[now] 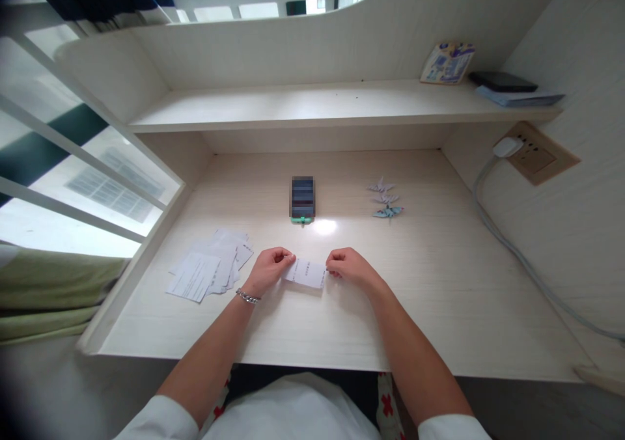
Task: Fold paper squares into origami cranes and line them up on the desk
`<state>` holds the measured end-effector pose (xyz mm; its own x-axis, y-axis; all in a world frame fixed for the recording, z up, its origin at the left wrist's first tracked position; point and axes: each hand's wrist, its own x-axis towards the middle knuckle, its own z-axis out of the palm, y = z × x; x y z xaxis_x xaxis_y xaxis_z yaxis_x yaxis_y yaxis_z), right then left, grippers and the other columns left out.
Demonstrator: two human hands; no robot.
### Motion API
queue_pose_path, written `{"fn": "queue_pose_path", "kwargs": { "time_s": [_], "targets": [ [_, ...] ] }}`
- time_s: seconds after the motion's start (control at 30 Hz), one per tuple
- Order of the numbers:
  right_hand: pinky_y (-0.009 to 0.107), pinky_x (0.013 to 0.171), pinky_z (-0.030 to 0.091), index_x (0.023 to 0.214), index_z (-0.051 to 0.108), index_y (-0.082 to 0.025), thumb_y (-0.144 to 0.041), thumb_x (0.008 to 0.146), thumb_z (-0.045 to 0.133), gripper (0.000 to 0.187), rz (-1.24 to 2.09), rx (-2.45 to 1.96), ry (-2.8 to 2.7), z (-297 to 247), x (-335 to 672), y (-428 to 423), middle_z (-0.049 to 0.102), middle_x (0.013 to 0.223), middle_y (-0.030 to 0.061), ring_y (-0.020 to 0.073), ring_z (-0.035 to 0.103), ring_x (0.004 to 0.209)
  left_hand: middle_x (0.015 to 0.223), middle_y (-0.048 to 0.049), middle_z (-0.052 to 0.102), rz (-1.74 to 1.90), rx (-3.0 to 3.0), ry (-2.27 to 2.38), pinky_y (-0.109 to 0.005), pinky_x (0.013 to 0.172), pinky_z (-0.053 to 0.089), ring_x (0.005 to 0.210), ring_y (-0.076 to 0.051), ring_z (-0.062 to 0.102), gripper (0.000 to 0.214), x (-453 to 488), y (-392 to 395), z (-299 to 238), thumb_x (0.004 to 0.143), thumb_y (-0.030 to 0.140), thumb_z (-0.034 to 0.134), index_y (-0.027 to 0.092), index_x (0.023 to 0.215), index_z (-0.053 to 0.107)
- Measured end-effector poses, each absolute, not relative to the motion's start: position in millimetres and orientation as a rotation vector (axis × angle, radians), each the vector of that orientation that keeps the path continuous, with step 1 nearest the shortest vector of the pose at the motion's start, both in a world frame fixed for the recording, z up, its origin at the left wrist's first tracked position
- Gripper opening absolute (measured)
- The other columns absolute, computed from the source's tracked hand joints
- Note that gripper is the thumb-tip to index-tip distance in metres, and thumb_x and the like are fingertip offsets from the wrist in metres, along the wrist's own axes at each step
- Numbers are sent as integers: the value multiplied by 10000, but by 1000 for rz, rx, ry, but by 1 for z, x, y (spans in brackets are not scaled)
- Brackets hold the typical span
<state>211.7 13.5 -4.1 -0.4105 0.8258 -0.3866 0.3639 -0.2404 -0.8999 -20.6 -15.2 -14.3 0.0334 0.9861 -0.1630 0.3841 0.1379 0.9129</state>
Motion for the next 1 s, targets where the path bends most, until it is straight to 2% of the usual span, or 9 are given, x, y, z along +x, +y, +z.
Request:
{"fn": "queue_pose_path", "kwargs": {
  "time_s": [0.1, 0.23, 0.4, 0.53, 0.77, 1.0],
  "targets": [
    [225, 501, 394, 655, 609, -144, -270, 670, 580, 130, 1664, -1474, -1479, -6, 216, 14, 580, 593, 16, 119, 514, 549, 712, -46, 658, 868, 1363, 1516, -228, 567, 428, 646, -143, 581, 334, -21, -16, -15, 741, 452, 574, 130, 763, 656],
    [228, 511, 410, 812, 635, -146, -395, 730, 590, 266, 1660, -1393, -1521, -8, 205, 13, 604, 682, 30, 126, 543, 590, 720, -50, 664, 886, 1336, 1527, -228, 573, 434, 656, -144, 583, 341, -18, -16, -16, 736, 454, 581, 129, 782, 670],
    [232, 497, 397, 731, 617, -138, -403, 724, 595, 266, 1639, -1405, -1584, -15, 193, 14, 566, 606, 7, 109, 492, 522, 744, -59, 679, 802, 1343, 1548, -239, 581, 434, 669, -154, 591, 336, -18, -13, -11, 724, 445, 580, 129, 773, 680],
    [231, 485, 370, 737, 629, -143, -395, 727, 585, 256, 1632, -1390, -1642, -20, 192, 15, 551, 566, -4, 111, 477, 505, 772, -48, 694, 648, 1467, 1438, -247, 624, 436, 707, -158, 595, 260, -17, -9, -2, 723, 364, 556, 150, 754, 700],
    [234, 470, 313, 677, 617, -146, -399, 697, 608, 254, 1697, -1375, -1572, -22, 198, 18, 495, 507, -28, 96, 409, 469, 571, -17, 603, 512, 1374, 1385, -231, 500, 360, 544, -122, 513, 195, -24, -8, 2, 668, 264, 533, 138, 646, 680],
    [229, 473, 310, 653, 594, -145, -391, 689, 627, 250, 1729, -1376, -1474, -15, 202, 19, 500, 540, -22, 89, 409, 487, 550, -29, 601, 585, 1153, 1363, -218, 498, 368, 515, -102, 509, 130, -58, -16, 7, 650, 245, 587, 131, 602, 628]
  ]
}}
